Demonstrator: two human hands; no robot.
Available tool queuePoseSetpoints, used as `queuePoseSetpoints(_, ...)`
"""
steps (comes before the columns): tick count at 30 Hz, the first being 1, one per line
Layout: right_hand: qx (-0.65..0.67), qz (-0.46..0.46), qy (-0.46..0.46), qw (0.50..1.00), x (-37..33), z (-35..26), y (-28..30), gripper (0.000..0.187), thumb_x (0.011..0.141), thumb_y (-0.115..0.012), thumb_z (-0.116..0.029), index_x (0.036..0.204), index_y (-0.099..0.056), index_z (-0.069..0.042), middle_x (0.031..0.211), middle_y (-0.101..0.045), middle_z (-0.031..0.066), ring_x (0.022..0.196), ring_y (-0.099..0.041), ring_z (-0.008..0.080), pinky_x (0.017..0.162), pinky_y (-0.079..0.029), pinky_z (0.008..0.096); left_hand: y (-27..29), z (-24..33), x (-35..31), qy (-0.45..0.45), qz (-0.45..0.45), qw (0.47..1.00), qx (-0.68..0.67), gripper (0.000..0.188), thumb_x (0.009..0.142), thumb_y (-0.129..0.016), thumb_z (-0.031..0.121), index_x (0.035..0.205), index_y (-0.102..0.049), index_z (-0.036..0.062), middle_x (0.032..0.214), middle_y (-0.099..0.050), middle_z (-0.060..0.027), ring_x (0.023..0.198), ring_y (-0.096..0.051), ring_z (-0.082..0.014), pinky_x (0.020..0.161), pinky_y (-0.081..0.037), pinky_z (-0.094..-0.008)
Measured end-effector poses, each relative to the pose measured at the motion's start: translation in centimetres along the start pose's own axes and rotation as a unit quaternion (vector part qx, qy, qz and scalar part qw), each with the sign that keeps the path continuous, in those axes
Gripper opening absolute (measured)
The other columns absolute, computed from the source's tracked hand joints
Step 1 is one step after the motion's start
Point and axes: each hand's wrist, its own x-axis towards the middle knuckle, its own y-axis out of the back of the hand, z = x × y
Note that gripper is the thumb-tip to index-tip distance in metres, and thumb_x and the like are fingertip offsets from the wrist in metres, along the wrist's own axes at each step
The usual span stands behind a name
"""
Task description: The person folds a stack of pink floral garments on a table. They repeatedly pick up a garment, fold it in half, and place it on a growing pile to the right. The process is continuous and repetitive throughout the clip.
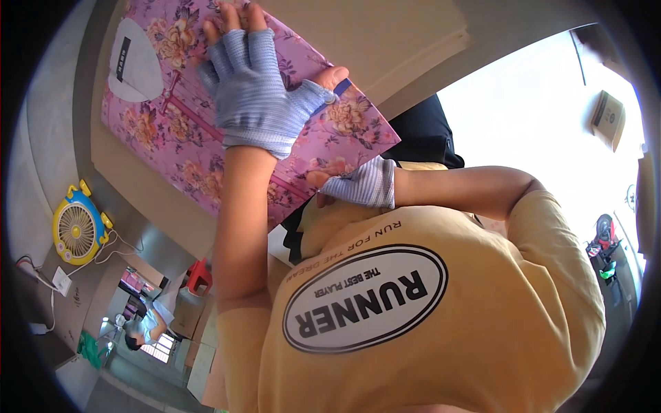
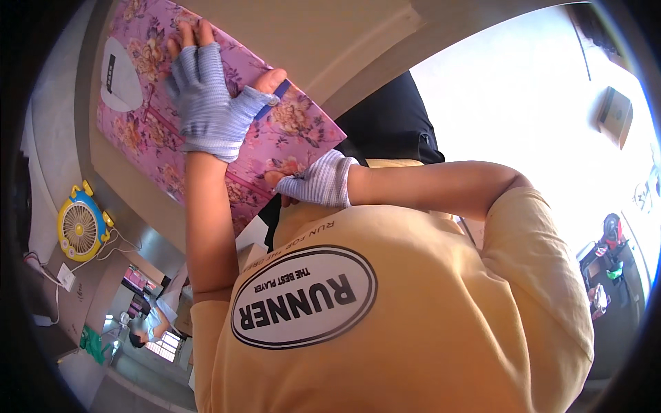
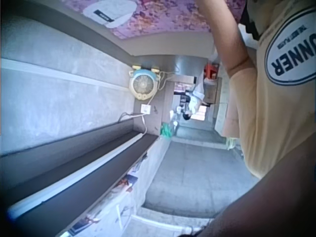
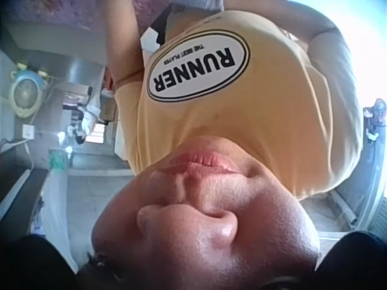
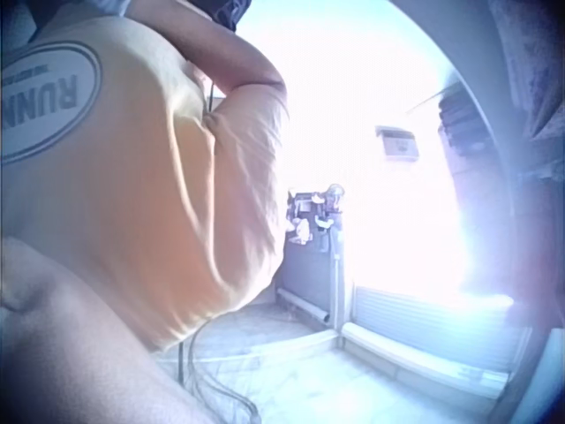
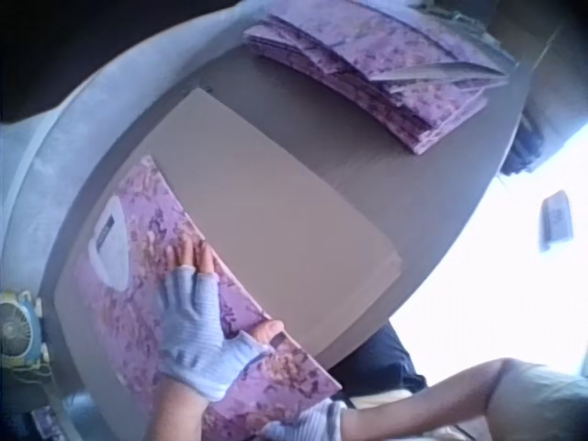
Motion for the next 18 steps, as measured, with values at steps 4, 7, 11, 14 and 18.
queuePoseSetpoints(4, 0.042, 0.003, -0.011, 0.999, -0.1, -0.1, -0.4, 0.043, 0.094, -0.054, -0.04, 0.076, -0.07, -0.005, 0.072, -0.07, 0.006, 0.066, -0.067, 0.015, 0.062, -0.053, 0.028, 0.0, 0.5, -0.1, 0.011, -0.012, 1.0, 0.021, 0.1, 0.068, -0.065, 0.071, 0.145, -0.034, 0.0153, 0.152, -0.027, -0.014, 0.139, -0.02, -0.0446, 0.108, -0.018, -0.0609)
queuePoseSetpoints(7, 0.091, -0.027, -0.062, 0.993, -0.7, -1.3, -0.2, 0.05, 0.095, -0.051, -0.045, 0.08, -0.068, 0.0, 0.08, -0.071, 0.0128, 0.069, -0.068, 0.02, 0.064, -0.055, 0.029, -0.2, 0.4, 0.1, 0.029, -0.001, 0.999, 0.027, 0.091, 0.073, -0.057, 0.073, 0.144, -0.036, 0.0209, 0.153, -0.027, -0.0121, 0.14, -0.021, -0.0398, 0.108, -0.018, -0.0595)
queuePoseSetpoints(11, 0.129, 0.057, -0.048, 0.989, -1.7, -2.4, -0.9, 0.046, 0.095, -0.051, -0.044, 0.089, -0.064, 0.0, 0.082, -0.071, 0.0162, 0.068, -0.069, 0.021, 0.061, -0.056, 0.0291, -1.7, -0.2, 1.6, 0.056, 0.013, 0.997, 0.05, 0.094, 0.076, -0.048, 0.077, 0.146, -0.032, 0.0161, 0.155, -0.022, -0.0114, 0.143, -0.017, -0.0322, 0.109, -0.017, -0.0586)
queuePoseSetpoints(14, 0.095, 0.116, -0.018, 0.989, -1.6, -2.8, -1.0, 0.044, 0.097, -0.048, -0.039, 0.104, -0.059, 0.004, 0.082, -0.071, 0.0173, 0.065, -0.07, 0.023, 0.057, -0.056, 0.03, -1.9, -1.2, 3.1, 0.082, -0.001, 0.996, 0.045, 0.099, 0.075, -0.042, 0.081, 0.149, -0.025, 0.0169, 0.157, -0.017, -0.0095, 0.145, -0.012, -0.0294, 0.111, -0.013, -0.0585)
queuePoseSetpoints(18, 0.154, 0.119, 0.007, 0.981, -1.3, -2.7, 0.5, 0.037, 0.094, -0.054, -0.031, 0.094, -0.061, 0.006, 0.078, -0.07, 0.0198, 0.063, -0.069, 0.0245, 0.055, -0.055, 0.032, -1.1, -2.6, 5.1, 0.118, 0.014, 0.992, 0.045, 0.088, 0.082, -0.039, 0.074, 0.148, -0.027, 0.0164, 0.156, -0.021, -0.0096, 0.144, -0.016, -0.0286, 0.112, -0.014, -0.0551)
